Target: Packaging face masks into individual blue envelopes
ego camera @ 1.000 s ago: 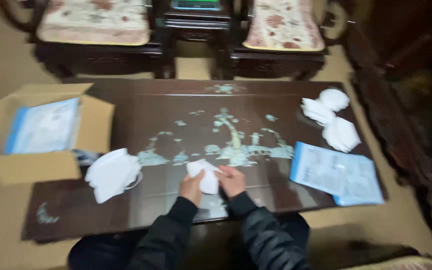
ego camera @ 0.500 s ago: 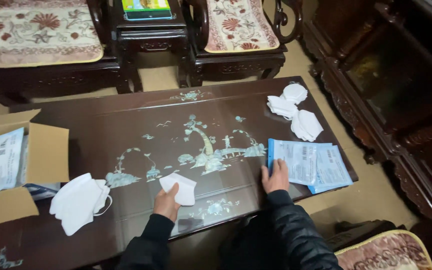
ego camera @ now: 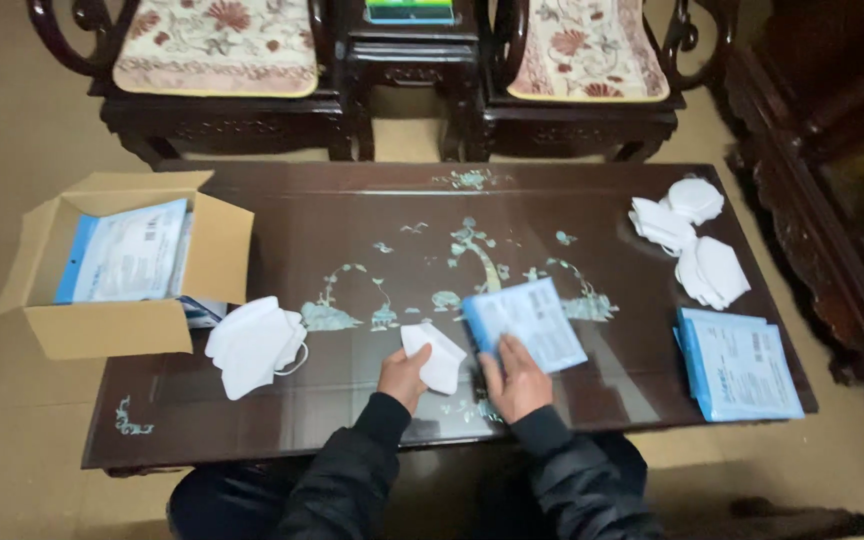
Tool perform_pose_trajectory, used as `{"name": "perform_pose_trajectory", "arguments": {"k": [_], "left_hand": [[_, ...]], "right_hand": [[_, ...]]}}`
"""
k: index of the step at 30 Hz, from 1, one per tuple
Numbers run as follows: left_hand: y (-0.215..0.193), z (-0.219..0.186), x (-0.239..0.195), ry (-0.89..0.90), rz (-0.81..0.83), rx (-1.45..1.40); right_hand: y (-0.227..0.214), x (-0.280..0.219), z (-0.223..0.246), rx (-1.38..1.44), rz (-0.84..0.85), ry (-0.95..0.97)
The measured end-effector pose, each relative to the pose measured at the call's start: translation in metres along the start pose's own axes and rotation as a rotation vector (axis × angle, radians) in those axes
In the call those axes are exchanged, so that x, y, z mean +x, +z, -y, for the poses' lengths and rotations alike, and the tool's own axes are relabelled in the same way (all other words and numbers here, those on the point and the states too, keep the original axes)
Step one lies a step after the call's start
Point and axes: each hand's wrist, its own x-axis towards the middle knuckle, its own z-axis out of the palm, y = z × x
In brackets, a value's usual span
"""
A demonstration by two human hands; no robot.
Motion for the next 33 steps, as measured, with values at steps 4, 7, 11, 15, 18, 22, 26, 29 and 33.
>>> {"name": "perform_pose_trajectory", "arguments": {"k": [4, 7, 11, 15, 18, 22, 26, 29, 33], "left_hand": [[-0.001, -0.001, -0.001, 0.003, 0.008, -0.054], [0.001, -0.009, -0.013, -0.008, 0.034, -0.064], [-0.005, -0.006, -0.001, -0.009, 0.072, -0.034], [-0.003, -0.015, -0.018, -0.005, 0.096, -0.021], [-0.001, 0.014, 0.01, -0.013, 0.158, -0.023], [0.021, 0.026, 0.013, -0.003, 0.205, -0.018], [0.012, 0.056, 0.06, 0.038, 0.141, 0.188], [0.002, 0.067, 0.079, 0.086, 0.104, 0.477], [-0.005, 0.072, 0.085, 0.149, 0.033, 0.699]], "right_hand": [[0.017, 0.008, -0.01, -0.043, -0.053, 0.033], [0.026, 0.01, -0.029, 0.024, -0.033, -0.022], [0.032, 0.015, -0.023, -0.038, 0.043, -0.066], [0.049, 0.01, -0.018, -0.204, -0.074, -0.139], [0.048, 0.008, -0.018, -0.184, -0.095, -0.166], [0.056, -0.01, -0.021, -0.067, -0.01, -0.167], [0.045, -0.014, -0.017, 0.114, 0.113, 0.015], [0.043, -0.015, -0.008, 0.153, 0.137, 0.124], [0.025, -0.021, 0.029, 0.118, 0.082, 0.027]]}}
